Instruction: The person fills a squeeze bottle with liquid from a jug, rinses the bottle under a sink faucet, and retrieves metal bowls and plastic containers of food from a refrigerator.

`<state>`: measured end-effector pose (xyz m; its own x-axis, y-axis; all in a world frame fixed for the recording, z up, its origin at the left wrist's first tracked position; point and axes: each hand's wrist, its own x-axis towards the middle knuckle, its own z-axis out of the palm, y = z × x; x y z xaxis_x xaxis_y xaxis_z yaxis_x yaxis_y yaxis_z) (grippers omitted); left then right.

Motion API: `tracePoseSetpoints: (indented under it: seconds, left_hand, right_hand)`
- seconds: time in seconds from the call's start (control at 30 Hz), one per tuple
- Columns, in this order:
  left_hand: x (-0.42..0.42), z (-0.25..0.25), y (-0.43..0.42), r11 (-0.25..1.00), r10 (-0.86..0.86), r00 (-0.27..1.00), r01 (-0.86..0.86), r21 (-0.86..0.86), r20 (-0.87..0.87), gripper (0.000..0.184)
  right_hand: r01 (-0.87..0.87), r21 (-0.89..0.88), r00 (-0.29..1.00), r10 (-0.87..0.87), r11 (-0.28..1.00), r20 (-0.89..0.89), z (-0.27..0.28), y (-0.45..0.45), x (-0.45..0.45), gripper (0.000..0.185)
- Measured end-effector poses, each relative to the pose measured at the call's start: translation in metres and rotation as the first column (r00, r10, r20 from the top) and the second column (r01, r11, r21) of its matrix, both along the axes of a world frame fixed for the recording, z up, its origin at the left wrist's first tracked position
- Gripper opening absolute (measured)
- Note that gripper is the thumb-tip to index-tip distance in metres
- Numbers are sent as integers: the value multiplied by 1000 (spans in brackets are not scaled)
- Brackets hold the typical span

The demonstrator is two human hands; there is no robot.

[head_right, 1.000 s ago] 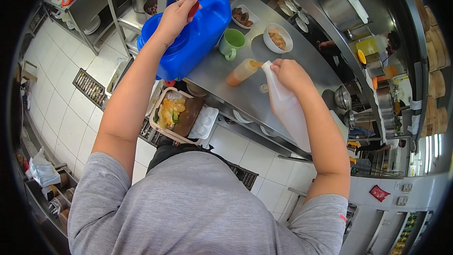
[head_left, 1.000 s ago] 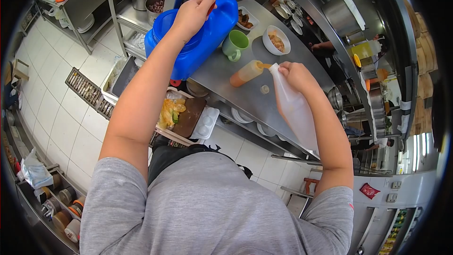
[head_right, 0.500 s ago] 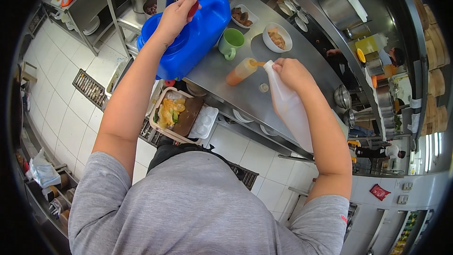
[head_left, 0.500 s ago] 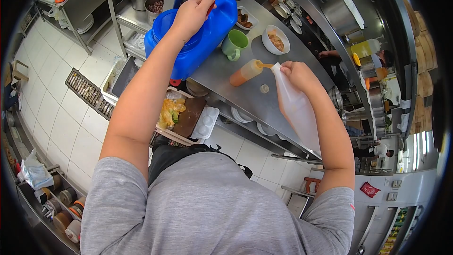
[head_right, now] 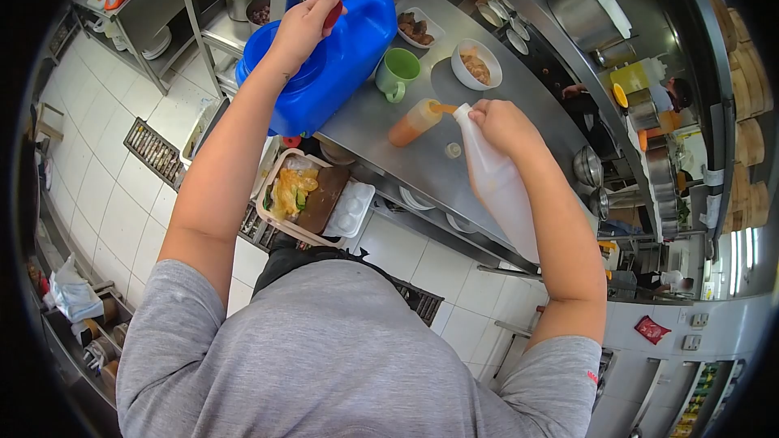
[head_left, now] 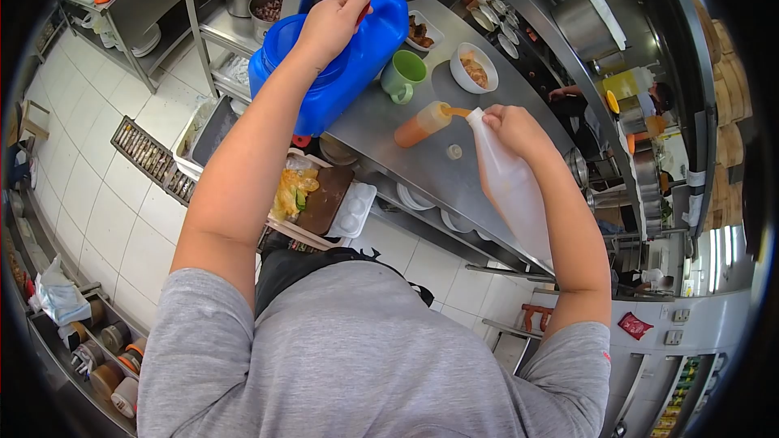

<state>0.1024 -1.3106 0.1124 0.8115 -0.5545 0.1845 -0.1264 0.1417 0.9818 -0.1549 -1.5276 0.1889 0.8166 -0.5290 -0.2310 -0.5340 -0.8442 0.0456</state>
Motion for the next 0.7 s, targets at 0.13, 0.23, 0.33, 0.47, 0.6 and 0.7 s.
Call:
tracePoseSetpoints:
  seconds: [0.13,0.23,0.33,0.47,0.6,0.7]
  left_hand:
    - [1,-1,-1,1000,10,1000,-10,-1,-1,45]
    - [0,0,0,1000,14,1000,-14,2,2,45]
    - [0,-1,-1,1000,13,1000,-13,0,6,45]
    - [3,-4,-3,1000,14,1000,-14,-3,11,46]
    - [1,-1,-1,1000,13,1000,-12,-4,17,45]
    - [1,-2,-2,1000,14,1000,-14,-15,18,45]
  right_hand:
    - [-17,4,1000,17,1000,6,-1,-3,-1,33]
    - [1,13,1000,-1,1000,14,1,-1,-1,33]
    - [10,16,1000,-11,1000,17,2,-2,-1,33]
    - [-14,12,1000,14,1000,9,1,-5,-2,33]
    - [-3,13,1000,3,1000,19,-1,-5,-2,33]
    - [12,19,1000,-12,1000,13,-3,-5,-1,33]
